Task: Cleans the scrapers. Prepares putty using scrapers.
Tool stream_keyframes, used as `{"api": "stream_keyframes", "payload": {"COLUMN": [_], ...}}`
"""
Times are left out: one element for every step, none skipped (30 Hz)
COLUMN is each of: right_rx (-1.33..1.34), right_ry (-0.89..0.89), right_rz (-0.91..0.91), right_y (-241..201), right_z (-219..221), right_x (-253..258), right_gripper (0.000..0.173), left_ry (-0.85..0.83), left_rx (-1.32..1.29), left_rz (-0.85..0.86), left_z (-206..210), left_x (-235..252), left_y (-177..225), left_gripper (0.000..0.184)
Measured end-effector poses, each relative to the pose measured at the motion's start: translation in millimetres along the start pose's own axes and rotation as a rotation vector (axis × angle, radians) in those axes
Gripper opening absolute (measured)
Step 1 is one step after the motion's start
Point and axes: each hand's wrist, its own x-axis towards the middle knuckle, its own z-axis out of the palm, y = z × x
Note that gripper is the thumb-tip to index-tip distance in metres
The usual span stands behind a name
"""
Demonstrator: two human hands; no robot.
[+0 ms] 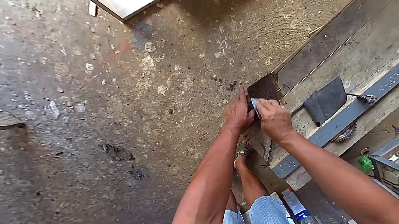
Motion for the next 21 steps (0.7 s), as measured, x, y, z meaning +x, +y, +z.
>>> {"api": "stream_keyframes", "payload": {"right_rx": [0.004, 0.002, 0.001, 0.006, 0.006, -0.002, -0.008, 0.002, 0.007, 0.01, 0.008, 0.015, 0.011, 0.001, 0.002, 0.022, 0.045, 0.072, 0.109, 0.155, 0.204], "right_ry": [-0.021, -0.04, -0.049, -0.056, -0.048, -0.031, -0.022, -0.039, -0.057, -0.062, -0.059, -0.047, -0.025, 0.005, 0.015, -0.008, -0.042, -0.051, -0.041, 0.001, 0.074], "right_rz": [0.041, 0.087, 0.118, 0.124, 0.106, 0.077, 0.065, 0.091, 0.143, 0.193, 0.216, 0.209, 0.187, 0.163, 0.161, 0.194, 0.246, 0.292, 0.317, 0.333, 0.35], "right_y": [2.4, 3.3, 0.8, -3.2, -6.1, -7.2, -4.9, -0.9, 3.4, 6.3, 4.7, 1.1, -2.6, -2.8, 0.9, 6.4, 12.7, 17.2, 20.3, 26.4, 33.7], "right_z": [-4.9, -10.2, -13.1, -15.3, -14.7, -11.0, -8.4, -11.1, -16.6, -20.9, -22.9, -22.9, -18.4, -12.2, -11.0, -17.1, -27.7, -37.9, -48.3, -59.3, -67.6], "right_x": [14.5, 28.0, 33.1, 33.8, 27.5, 17.7, 15.5, 22.4, 35.4, 46.3, 51.6, 50.8, 40.0, 29.8, 30.3, 42.9, 62.6, 77.8, 86.2, 87.1, 79.2], "right_gripper": [0.037, 0.037, 0.039, 0.039, 0.04, 0.04, 0.04, 0.038, 0.037, 0.038, 0.04, 0.041, 0.042, 0.041, 0.04, 0.039, 0.037, 0.034, 0.035, 0.036, 0.037], "left_ry": [-0.006, -0.015, -0.015, 0.0, 0.009, 0.015, 0.015, 0.008, 0.001, 0.001, 0.009, 0.019, 0.019, 0.019, 0.021, 0.024, 0.019, 0.0, -0.014, -0.02, -0.019], "left_rx": [-0.005, -0.013, -0.023, -0.027, -0.031, -0.028, -0.024, -0.028, -0.031, -0.039, -0.043, -0.043, -0.043, -0.044, -0.046, -0.048, -0.054, -0.064, -0.076, -0.101, -0.129], "left_rz": [0.002, 0.0, -0.003, 0.001, 0.006, 0.009, 0.008, 0.006, 0.003, -0.001, 0.002, 0.01, 0.018, 0.025, 0.028, 0.028, 0.021, 0.004, -0.008, -0.014, -0.005], "left_z": [0.7, 2.6, 4.9, 3.7, 1.6, 1.5, 1.7, 2.5, 4.0, 6.2, 5.5, 2.5, 2.1, 3.5, 4.2, 3.6, 2.8, 2.7, 2.3, 1.2, -0.7], "left_x": [1.0, -0.6, -3.9, -2.3, 0.0, 0.4, 1.2, 1.4, 1.1, -0.4, -0.7, 1.9, 2.0, 1.7, 2.4, 4.3, 6.3, 5.6, 5.7, 6.4, 6.3], "left_y": [0.0, 0.5, 0.2, -0.4, 0.1, 0.1, 0.1, 0.2, 0.3, 0.2, -0.6, -0.7, -0.6, -0.6, -0.5, -1.1, -2.0, -2.7, -3.2, -1.1, 1.2], "left_gripper": [0.105, 0.106, 0.106, 0.106, 0.106, 0.105, 0.104, 0.105, 0.105, 0.106, 0.107, 0.107, 0.107, 0.107, 0.106, 0.107, 0.108, 0.109, 0.111, 0.11, 0.105]}}
